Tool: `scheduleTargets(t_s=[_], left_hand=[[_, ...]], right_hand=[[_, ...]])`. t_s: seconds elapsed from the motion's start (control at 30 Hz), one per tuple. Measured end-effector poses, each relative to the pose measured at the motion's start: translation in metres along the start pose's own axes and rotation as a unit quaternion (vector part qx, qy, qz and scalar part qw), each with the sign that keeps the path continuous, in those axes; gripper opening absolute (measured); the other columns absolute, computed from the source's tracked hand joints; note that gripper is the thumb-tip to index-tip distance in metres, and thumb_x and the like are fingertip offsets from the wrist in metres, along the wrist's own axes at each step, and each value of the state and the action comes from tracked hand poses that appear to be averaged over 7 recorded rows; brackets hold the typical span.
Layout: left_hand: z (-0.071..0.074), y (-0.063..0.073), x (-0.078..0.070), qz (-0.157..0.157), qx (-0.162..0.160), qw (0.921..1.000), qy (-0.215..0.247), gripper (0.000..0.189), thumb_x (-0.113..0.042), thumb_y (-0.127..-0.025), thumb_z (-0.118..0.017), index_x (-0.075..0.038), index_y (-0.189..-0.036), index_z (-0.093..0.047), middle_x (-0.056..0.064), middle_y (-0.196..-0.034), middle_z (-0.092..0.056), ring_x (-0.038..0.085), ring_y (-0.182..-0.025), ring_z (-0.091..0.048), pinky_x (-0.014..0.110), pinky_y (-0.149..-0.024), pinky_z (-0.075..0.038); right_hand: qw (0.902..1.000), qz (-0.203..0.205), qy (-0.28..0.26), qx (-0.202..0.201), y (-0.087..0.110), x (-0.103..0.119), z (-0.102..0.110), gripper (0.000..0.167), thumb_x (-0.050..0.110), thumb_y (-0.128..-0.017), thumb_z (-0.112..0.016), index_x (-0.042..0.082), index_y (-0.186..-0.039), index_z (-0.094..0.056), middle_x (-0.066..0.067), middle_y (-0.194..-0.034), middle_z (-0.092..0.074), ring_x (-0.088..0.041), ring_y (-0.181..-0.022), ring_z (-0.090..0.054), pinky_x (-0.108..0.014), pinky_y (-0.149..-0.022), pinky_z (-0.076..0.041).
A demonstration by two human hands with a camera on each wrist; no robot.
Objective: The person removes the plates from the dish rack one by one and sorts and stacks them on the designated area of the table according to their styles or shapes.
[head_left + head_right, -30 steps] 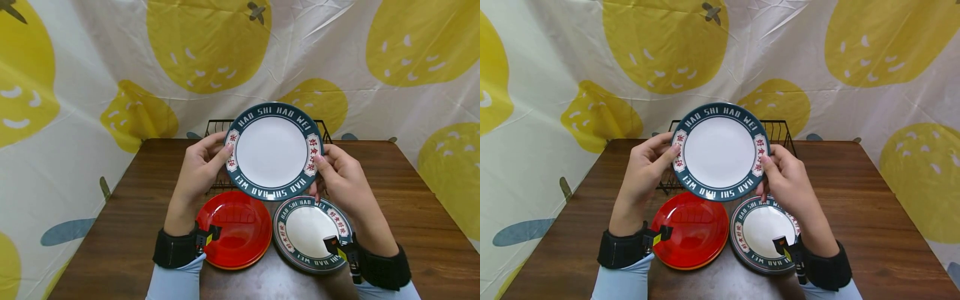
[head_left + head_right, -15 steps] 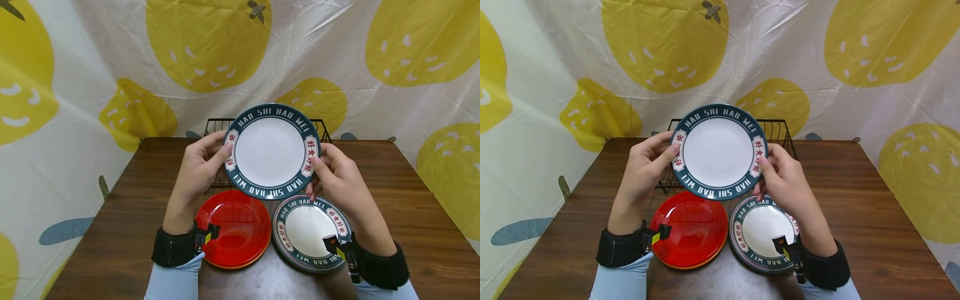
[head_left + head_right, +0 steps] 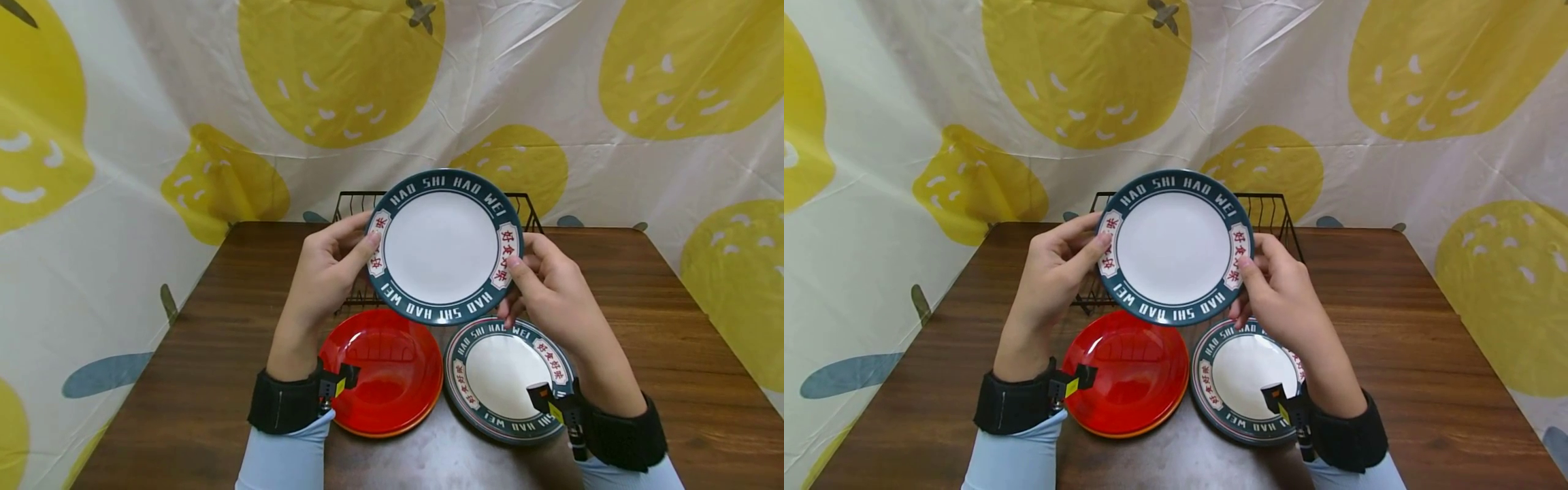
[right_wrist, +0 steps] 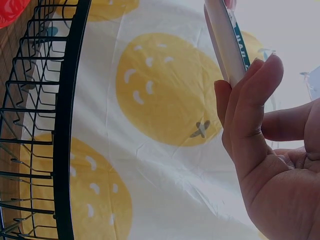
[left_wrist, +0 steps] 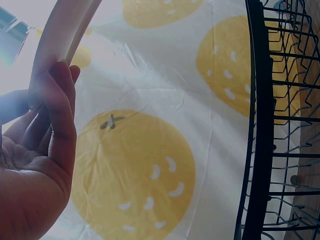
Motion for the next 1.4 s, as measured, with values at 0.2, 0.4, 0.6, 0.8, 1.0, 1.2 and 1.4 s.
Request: scheduleTargets(t_s=[0.2,0.4,0.6,0.8,1.0,1.2,1.4], left_hand=[[0.0,0.0,0.0,0.0,-0.001,1.0,-0.001,0.04,-0.008,-0.107,-0.061,-0.004,-0.147,-0.062,0.025,-0.108,-0.075,0.017,-0.077,-0.071,0.024,-0.072,-0.064],[0.0,0.001,0.0,0.0,-0.002,1.0,-0.001,0.039,-0.009,-0.107,-0.061,-0.003,-0.146,-0.063,0.025,-0.106,-0.075,0.017,-0.078,-0.07,0.023,-0.071,-0.064],[0.002,0.002,0.0,0.003,-0.004,1.0,-0.004,0.04,-0.009,-0.107,-0.061,-0.004,-0.146,-0.063,0.024,-0.106,-0.075,0.017,-0.077,-0.07,0.023,-0.071,-0.064],[0.006,0.005,-0.001,0.009,-0.005,0.9999,-0.005,0.04,-0.009,-0.107,-0.061,-0.004,-0.146,-0.062,0.025,-0.105,-0.074,0.017,-0.075,-0.071,0.024,-0.07,-0.064],[0.0,0.004,0.002,0.017,0.015,0.9997,0.012,0.038,-0.008,-0.107,-0.06,-0.005,-0.145,-0.062,0.024,-0.109,-0.074,0.02,-0.078,-0.072,0.028,-0.071,-0.066],[-0.007,0.0,0.004,-0.015,-0.02,0.9997,0.007,0.04,-0.013,-0.11,-0.056,-0.008,-0.15,-0.056,0.022,-0.119,-0.076,0.018,-0.078,-0.073,0.029,-0.073,-0.066],[-0.002,-0.008,0.001,-0.056,-0.074,0.9953,0.026,0.035,-0.015,-0.113,-0.049,-0.005,-0.146,-0.055,0.027,-0.111,-0.077,0.027,-0.07,-0.07,0.027,-0.064,-0.063]], right_hand=[[1.0,-0.004,0.002,0.001,0.0,0.0,0.0,0.039,0.021,-0.116,-0.042,0.001,-0.149,-0.041,-0.019,-0.093,-0.067,-0.024,-0.062,-0.069,-0.037,-0.06,-0.065],[0.9999,-0.01,0.001,0.002,0.0,0.0,0.0,0.039,0.022,-0.116,-0.042,0.001,-0.149,-0.041,-0.019,-0.093,-0.067,-0.023,-0.063,-0.069,-0.037,-0.061,-0.065],[0.9999,-0.008,-0.003,0.008,-0.002,-0.001,-0.002,0.039,0.021,-0.116,-0.043,0.001,-0.149,-0.04,-0.018,-0.093,-0.067,-0.024,-0.062,-0.069,-0.038,-0.061,-0.065],[0.9998,-0.006,-0.007,0.017,-0.005,0.001,-0.005,0.038,0.022,-0.116,-0.043,0.001,-0.148,-0.041,-0.016,-0.091,-0.067,-0.024,-0.062,-0.069,-0.038,-0.06,-0.065],[0.9992,0.025,0.006,0.031,0.001,-0.003,0.012,0.04,0.022,-0.116,-0.041,-0.003,-0.147,-0.04,-0.01,-0.086,-0.067,-0.023,-0.058,-0.067,-0.036,-0.055,-0.062],[0.9978,-0.026,0.033,0.051,0.021,-0.028,0.034,0.042,0.021,-0.117,-0.041,-0.008,-0.146,-0.037,-0.008,-0.08,-0.067,-0.022,-0.056,-0.067,-0.038,-0.052,-0.062],[0.9866,-0.109,0.047,0.112,0.038,-0.057,0.049,0.04,0.019,-0.116,-0.041,-0.011,-0.143,-0.038,-0.012,-0.079,-0.065,-0.022,-0.056,-0.066,-0.039,-0.051,-0.061]])
Point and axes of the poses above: each hand's wrist, its own y-axis away from the middle knuckle, its own z-axis out of the back of the hand, x = y × z, the point moved 2 cm from there along -y, towards the middle knuckle
